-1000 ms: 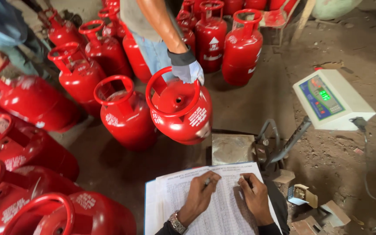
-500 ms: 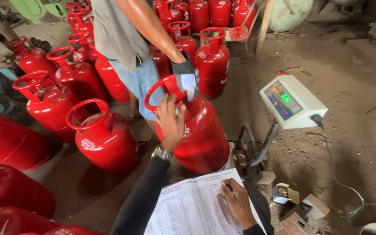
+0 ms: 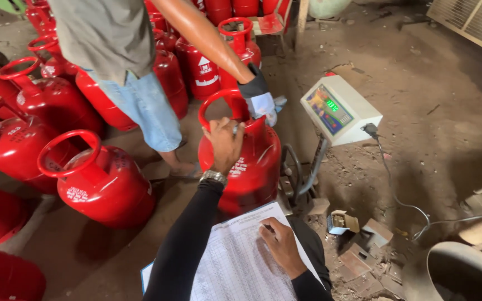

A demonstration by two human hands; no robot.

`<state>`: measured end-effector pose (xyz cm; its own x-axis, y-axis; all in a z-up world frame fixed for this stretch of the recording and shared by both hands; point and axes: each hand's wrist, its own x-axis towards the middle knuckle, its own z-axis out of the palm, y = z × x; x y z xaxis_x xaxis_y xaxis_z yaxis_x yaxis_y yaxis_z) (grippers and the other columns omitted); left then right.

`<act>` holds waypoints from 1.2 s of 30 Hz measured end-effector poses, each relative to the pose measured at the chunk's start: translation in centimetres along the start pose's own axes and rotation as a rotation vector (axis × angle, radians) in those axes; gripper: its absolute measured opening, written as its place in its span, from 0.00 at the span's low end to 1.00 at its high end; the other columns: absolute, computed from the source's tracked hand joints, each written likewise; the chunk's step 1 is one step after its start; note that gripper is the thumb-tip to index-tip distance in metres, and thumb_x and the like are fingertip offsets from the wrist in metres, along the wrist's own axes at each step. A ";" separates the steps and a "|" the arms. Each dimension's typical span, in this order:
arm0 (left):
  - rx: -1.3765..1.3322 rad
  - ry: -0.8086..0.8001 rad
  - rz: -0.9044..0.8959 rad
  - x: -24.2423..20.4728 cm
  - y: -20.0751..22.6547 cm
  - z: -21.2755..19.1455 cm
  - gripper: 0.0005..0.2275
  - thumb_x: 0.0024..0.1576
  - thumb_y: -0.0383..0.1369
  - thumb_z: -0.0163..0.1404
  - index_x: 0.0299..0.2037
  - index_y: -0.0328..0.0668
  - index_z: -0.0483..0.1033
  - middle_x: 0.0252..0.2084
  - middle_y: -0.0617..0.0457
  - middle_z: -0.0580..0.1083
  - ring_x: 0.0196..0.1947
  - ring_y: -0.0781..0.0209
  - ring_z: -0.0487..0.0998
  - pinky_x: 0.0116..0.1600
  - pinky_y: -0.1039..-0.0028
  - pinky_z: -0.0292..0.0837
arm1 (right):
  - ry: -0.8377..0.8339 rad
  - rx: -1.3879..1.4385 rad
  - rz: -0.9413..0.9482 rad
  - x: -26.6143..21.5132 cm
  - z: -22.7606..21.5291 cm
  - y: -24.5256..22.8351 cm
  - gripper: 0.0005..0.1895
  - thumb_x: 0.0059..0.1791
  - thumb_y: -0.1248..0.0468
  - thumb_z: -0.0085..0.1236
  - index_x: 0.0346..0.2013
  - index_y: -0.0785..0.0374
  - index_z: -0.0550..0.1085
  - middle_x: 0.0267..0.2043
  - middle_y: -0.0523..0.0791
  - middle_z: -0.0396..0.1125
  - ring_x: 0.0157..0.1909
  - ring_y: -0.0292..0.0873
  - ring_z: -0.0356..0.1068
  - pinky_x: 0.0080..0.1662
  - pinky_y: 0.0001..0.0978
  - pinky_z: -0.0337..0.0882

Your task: Manually recording the weight of gas cylinders on a log sheet as they are moved or weighed.

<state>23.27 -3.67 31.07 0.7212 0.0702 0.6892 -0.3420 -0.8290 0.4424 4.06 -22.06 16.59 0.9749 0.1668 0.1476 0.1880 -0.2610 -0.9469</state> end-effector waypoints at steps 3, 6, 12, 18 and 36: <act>-0.045 0.015 0.023 -0.1 -1.8 0.0 0.11 0.61 0.38 0.50 0.35 0.39 0.81 0.38 0.50 0.74 0.50 0.46 0.68 0.65 0.26 0.44 | -0.004 0.018 -0.013 0.2 -0.2 0.0 0.18 0.52 0.52 0.56 0.42 0.66 0.76 0.29 0.45 0.72 0.31 0.37 0.69 0.35 0.32 0.71; -0.124 -0.015 -0.029 0.3 -2.3 -0.1 0.11 0.60 0.37 0.52 0.31 0.39 0.82 0.34 0.50 0.74 0.46 0.49 0.69 0.65 0.38 0.53 | -0.019 -0.002 -0.014 0.3 -0.5 0.5 0.17 0.51 0.53 0.55 0.42 0.66 0.76 0.30 0.45 0.73 0.31 0.38 0.71 0.36 0.32 0.71; -0.408 -0.042 0.052 1.7 -6.7 0.1 0.09 0.57 0.34 0.50 0.30 0.38 0.81 0.31 0.48 0.76 0.41 0.50 0.72 0.51 0.59 0.66 | -0.013 0.018 -0.039 -0.2 -0.5 -0.1 0.17 0.51 0.54 0.56 0.42 0.67 0.76 0.29 0.46 0.71 0.31 0.38 0.70 0.34 0.33 0.69; -0.351 -0.168 0.054 2.8 -7.9 -0.5 0.11 0.56 0.35 0.49 0.31 0.36 0.81 0.32 0.45 0.77 0.42 0.47 0.73 0.49 0.59 0.69 | -0.022 -0.003 -0.061 0.0 -0.6 -0.3 0.17 0.52 0.53 0.56 0.40 0.67 0.76 0.27 0.45 0.69 0.28 0.38 0.65 0.33 0.33 0.66; -1.266 0.015 -0.787 -18.5 -1.9 -3.1 0.15 0.66 0.39 0.47 0.30 0.37 0.69 0.23 0.53 0.71 0.19 0.67 0.69 0.23 0.75 0.63 | 0.037 0.015 -0.091 0.0 -0.9 -0.5 0.14 0.51 0.62 0.53 0.45 0.69 0.77 0.30 0.48 0.73 0.31 0.40 0.71 0.36 0.32 0.69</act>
<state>8.74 -1.69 19.23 0.9612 0.2723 0.0450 -0.1665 0.4421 0.8814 4.03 -22.78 17.36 0.9576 0.1542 0.2435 0.2746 -0.2318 -0.9332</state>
